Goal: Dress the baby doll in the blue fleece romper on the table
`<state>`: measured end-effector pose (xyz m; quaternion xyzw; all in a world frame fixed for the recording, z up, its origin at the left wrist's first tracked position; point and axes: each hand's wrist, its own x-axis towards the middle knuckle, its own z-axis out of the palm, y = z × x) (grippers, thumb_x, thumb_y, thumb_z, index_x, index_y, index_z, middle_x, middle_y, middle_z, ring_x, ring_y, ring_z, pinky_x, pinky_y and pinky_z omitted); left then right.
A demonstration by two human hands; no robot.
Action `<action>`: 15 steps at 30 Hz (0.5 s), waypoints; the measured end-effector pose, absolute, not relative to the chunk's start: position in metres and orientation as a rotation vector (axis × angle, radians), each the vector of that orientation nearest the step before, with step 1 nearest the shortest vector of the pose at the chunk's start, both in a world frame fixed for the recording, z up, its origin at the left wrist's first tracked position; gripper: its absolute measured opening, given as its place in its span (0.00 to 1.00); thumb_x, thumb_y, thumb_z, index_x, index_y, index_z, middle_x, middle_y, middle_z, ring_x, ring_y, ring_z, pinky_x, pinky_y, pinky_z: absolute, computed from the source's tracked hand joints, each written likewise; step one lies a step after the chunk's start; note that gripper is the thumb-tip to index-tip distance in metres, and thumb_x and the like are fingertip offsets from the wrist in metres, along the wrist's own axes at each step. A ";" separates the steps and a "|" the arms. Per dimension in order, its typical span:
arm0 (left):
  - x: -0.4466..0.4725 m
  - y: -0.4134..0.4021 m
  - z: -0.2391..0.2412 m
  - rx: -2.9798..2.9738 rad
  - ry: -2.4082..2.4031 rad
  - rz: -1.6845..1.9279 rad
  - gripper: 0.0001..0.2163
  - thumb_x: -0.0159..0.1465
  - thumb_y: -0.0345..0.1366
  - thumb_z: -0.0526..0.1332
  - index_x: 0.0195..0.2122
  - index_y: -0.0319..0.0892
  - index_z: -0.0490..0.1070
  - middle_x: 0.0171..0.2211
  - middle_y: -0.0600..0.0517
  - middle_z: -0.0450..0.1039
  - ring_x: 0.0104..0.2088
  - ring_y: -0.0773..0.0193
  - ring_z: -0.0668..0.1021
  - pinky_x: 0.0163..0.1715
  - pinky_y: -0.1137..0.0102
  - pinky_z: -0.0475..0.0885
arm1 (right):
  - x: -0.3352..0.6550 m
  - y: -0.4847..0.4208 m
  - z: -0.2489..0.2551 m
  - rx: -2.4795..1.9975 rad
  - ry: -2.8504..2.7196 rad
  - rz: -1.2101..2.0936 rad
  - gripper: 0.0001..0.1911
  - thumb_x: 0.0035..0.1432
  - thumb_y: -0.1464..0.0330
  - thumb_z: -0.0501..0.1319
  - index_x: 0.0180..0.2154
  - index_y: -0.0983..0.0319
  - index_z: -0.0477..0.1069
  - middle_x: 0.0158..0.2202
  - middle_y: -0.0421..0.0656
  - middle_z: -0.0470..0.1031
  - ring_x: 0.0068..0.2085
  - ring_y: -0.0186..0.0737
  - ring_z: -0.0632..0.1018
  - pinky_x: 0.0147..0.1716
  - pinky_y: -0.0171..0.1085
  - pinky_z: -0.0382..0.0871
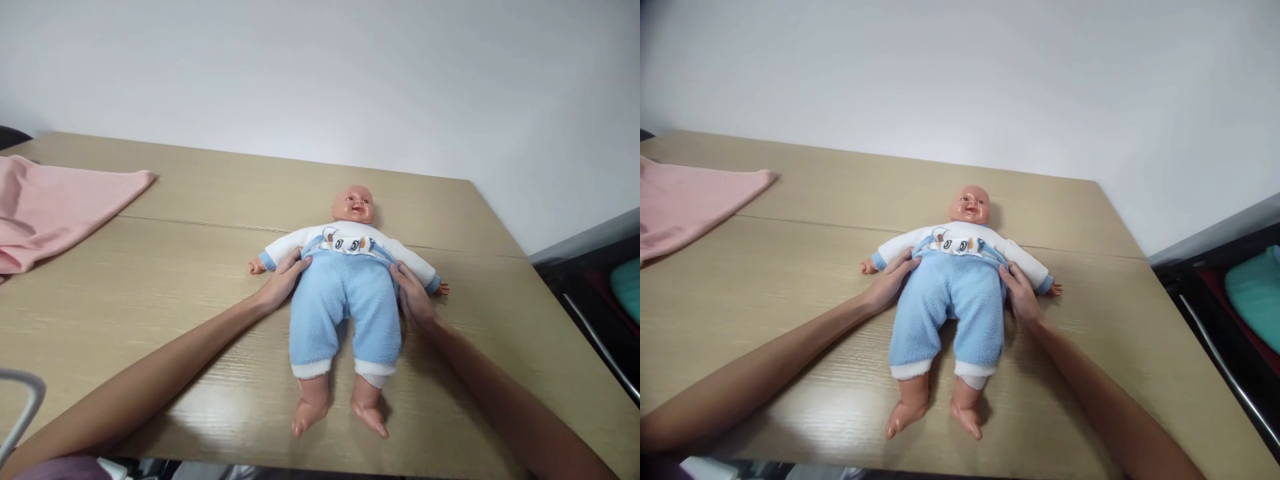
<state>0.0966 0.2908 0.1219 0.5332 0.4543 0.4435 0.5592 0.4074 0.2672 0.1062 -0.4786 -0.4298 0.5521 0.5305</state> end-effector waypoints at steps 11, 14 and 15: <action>0.090 0.313 0.132 1.311 0.915 1.013 0.21 0.68 0.56 0.72 0.45 0.44 0.73 0.40 0.52 0.73 0.41 0.57 0.75 0.47 0.65 0.70 | 0.429 0.299 0.099 -1.099 -1.296 1.071 0.23 0.67 0.40 0.67 0.40 0.52 0.80 0.38 0.42 0.83 0.43 0.52 0.83 0.51 0.50 0.82; 0.088 0.316 0.130 1.435 1.023 1.045 0.20 0.69 0.56 0.69 0.44 0.44 0.72 0.41 0.52 0.73 0.43 0.57 0.74 0.48 0.63 0.70 | 0.422 0.296 0.098 -1.130 -1.294 0.961 0.21 0.68 0.43 0.68 0.38 0.53 0.77 0.36 0.40 0.78 0.41 0.48 0.80 0.49 0.48 0.79; 0.090 0.313 0.132 1.488 1.087 1.101 0.19 0.69 0.55 0.69 0.46 0.44 0.72 0.43 0.51 0.73 0.45 0.55 0.75 0.51 0.62 0.71 | 0.420 0.293 0.099 -1.143 -1.286 0.911 0.20 0.68 0.45 0.68 0.40 0.53 0.76 0.37 0.40 0.78 0.42 0.48 0.80 0.51 0.47 0.78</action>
